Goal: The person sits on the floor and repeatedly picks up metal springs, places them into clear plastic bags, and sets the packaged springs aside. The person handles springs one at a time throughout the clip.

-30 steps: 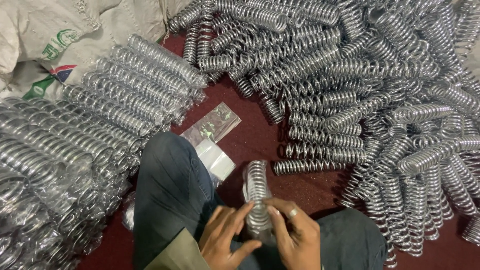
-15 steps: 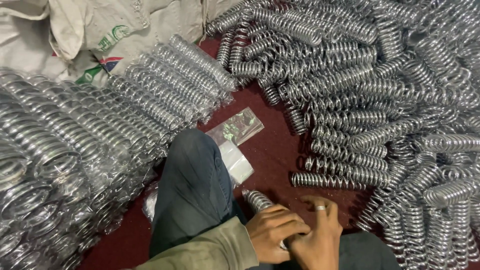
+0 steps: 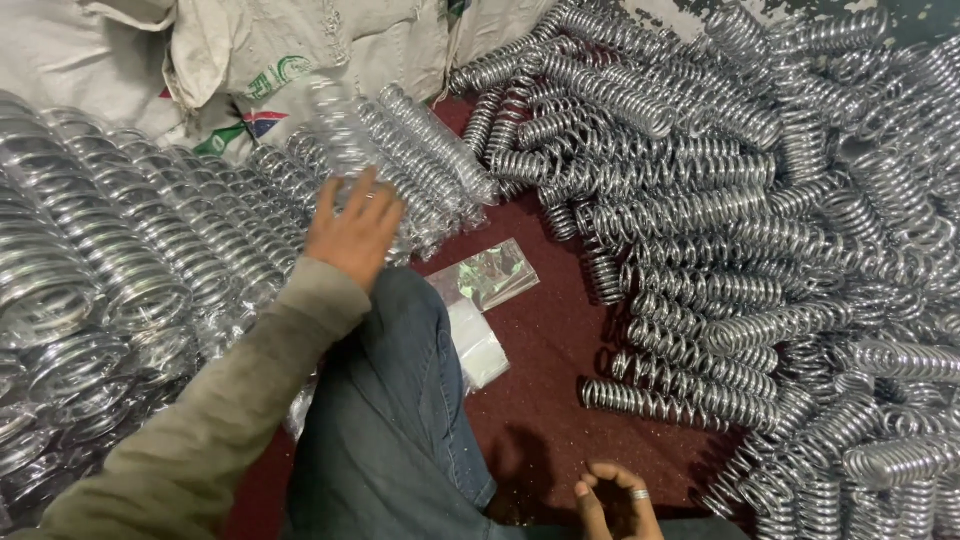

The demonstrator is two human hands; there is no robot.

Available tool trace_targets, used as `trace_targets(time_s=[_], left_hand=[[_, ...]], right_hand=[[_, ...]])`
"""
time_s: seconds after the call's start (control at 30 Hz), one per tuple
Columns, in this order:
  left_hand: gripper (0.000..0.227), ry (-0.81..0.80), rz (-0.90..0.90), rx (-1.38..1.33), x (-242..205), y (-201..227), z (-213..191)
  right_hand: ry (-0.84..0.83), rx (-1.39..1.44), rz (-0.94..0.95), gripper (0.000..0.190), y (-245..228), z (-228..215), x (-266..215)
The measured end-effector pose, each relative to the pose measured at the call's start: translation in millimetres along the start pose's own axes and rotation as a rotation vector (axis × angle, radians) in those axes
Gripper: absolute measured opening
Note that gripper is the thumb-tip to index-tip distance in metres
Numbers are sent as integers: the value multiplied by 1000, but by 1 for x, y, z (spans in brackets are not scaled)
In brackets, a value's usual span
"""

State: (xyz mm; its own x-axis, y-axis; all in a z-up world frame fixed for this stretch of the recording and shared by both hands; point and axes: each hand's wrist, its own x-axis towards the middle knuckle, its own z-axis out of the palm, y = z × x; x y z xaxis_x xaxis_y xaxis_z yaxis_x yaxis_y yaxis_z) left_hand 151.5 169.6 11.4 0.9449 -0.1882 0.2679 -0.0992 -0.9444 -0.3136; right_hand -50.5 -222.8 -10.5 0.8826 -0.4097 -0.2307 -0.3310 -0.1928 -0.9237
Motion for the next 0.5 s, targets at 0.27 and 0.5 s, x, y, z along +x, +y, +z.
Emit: trace_targets(time_s=[0.27, 0.5], left_hand=[[101, -623, -239, 41, -8, -21, 54], [53, -40, -146, -332, -28, 31, 15]], right_hand=[[-98, -222, 5, 32, -60, 9, 51], [-119, -793, -159, 85, -34, 43, 190]])
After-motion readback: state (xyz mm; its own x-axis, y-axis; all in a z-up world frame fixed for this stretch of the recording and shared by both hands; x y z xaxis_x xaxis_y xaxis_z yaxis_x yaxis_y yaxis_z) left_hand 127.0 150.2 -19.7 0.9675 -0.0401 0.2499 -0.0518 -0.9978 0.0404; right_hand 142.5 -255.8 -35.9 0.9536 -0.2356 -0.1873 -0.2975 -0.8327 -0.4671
